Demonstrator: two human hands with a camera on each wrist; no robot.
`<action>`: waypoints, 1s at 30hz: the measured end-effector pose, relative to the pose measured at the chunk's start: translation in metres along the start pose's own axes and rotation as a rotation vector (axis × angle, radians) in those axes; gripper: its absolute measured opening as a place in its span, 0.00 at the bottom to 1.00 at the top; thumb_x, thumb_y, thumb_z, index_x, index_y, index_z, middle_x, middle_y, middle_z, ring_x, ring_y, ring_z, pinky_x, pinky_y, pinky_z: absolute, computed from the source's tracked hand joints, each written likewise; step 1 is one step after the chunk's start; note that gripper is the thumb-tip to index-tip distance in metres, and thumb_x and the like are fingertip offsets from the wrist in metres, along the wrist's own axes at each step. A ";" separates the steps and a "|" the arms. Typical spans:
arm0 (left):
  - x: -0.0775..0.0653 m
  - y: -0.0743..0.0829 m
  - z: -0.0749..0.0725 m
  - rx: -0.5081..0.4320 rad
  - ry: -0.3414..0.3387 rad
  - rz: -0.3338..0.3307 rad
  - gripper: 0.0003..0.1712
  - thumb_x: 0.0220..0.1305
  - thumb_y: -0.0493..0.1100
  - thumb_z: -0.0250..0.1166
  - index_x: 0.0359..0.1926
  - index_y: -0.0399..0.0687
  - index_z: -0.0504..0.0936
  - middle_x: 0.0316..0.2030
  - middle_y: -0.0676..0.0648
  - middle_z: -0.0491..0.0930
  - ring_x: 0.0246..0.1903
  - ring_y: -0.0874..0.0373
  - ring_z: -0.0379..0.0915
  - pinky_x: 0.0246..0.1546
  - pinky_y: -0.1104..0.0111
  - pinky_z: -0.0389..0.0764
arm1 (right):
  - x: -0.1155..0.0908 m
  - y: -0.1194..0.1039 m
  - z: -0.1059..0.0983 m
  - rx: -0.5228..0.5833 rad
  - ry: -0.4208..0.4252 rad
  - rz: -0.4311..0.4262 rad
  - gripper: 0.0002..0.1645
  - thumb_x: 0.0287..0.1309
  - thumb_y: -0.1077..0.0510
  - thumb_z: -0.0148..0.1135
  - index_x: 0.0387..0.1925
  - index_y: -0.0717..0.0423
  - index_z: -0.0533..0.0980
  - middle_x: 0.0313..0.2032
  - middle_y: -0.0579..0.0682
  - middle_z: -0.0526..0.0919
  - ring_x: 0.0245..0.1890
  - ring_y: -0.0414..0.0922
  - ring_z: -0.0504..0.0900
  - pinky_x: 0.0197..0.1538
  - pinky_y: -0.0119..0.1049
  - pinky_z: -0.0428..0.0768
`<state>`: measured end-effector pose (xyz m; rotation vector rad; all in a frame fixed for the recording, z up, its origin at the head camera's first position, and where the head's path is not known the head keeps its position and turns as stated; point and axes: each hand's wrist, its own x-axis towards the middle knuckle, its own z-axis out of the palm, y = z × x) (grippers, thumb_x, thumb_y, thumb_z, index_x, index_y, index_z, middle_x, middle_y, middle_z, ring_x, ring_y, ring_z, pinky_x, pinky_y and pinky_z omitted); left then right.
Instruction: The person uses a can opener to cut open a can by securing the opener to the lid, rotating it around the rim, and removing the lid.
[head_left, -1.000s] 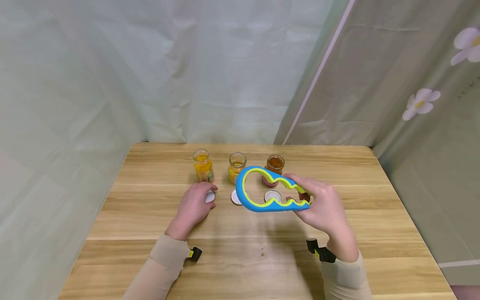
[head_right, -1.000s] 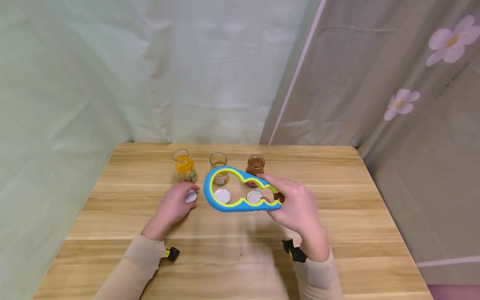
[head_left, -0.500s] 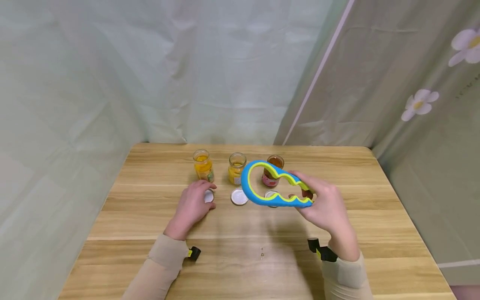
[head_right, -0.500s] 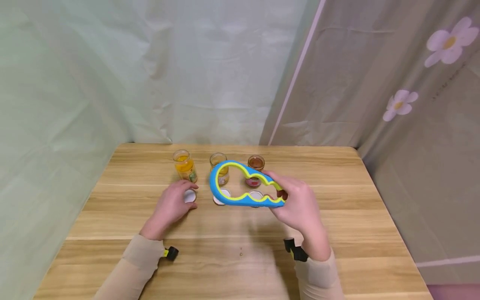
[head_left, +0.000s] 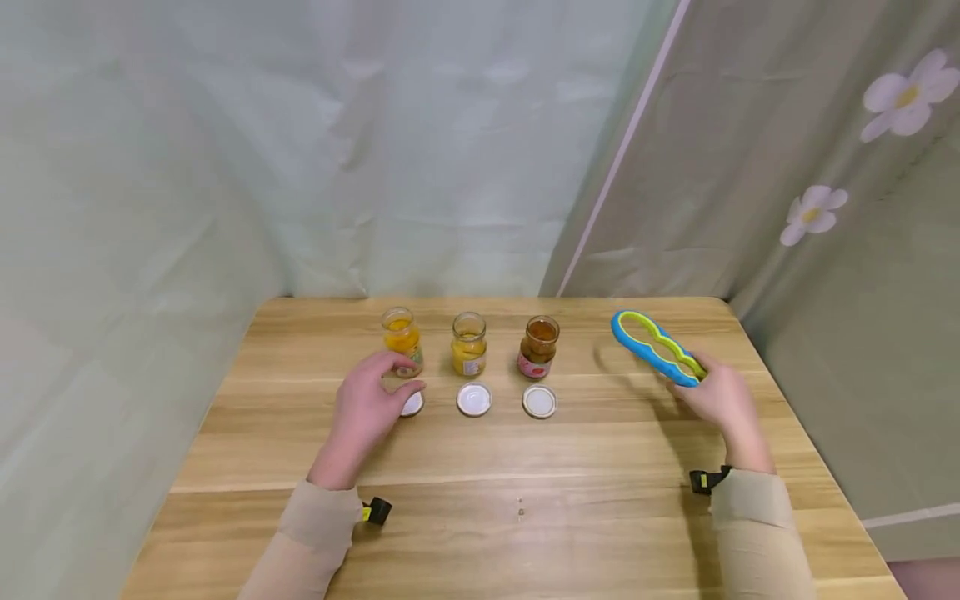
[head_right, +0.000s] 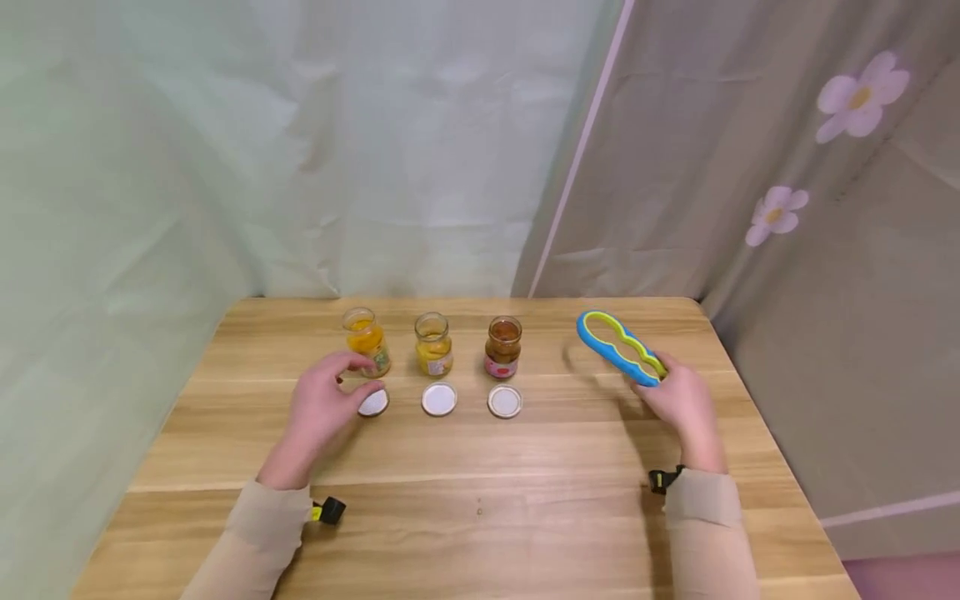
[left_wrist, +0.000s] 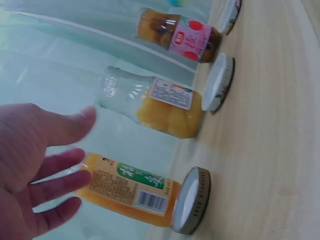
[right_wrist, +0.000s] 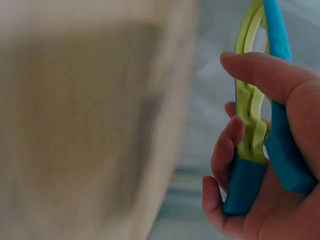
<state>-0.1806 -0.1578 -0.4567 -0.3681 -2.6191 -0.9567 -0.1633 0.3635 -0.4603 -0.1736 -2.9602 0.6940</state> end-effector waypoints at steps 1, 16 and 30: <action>0.000 0.000 -0.001 -0.014 0.028 0.007 0.17 0.51 0.47 0.78 0.41 0.50 0.85 0.40 0.51 0.83 0.41 0.52 0.78 0.36 0.54 0.79 | 0.003 0.011 0.003 -0.012 -0.019 0.023 0.43 0.54 0.43 0.71 0.65 0.60 0.69 0.43 0.63 0.79 0.39 0.59 0.75 0.36 0.53 0.73; 0.005 -0.012 -0.007 -0.059 0.165 -0.028 0.22 0.56 0.48 0.75 0.50 0.47 0.81 0.38 0.48 0.84 0.38 0.56 0.77 0.31 0.59 0.77 | 0.028 0.043 0.022 -0.088 -0.125 0.013 0.58 0.52 0.29 0.66 0.68 0.66 0.62 0.55 0.75 0.72 0.53 0.70 0.69 0.50 0.67 0.71; 0.009 -0.033 -0.031 -0.092 0.252 -0.086 0.20 0.65 0.49 0.68 0.53 0.44 0.79 0.40 0.47 0.83 0.39 0.54 0.77 0.34 0.55 0.76 | 0.020 0.048 0.019 -0.125 -0.210 0.096 0.66 0.49 0.21 0.61 0.73 0.62 0.56 0.60 0.77 0.59 0.56 0.77 0.58 0.43 0.81 0.60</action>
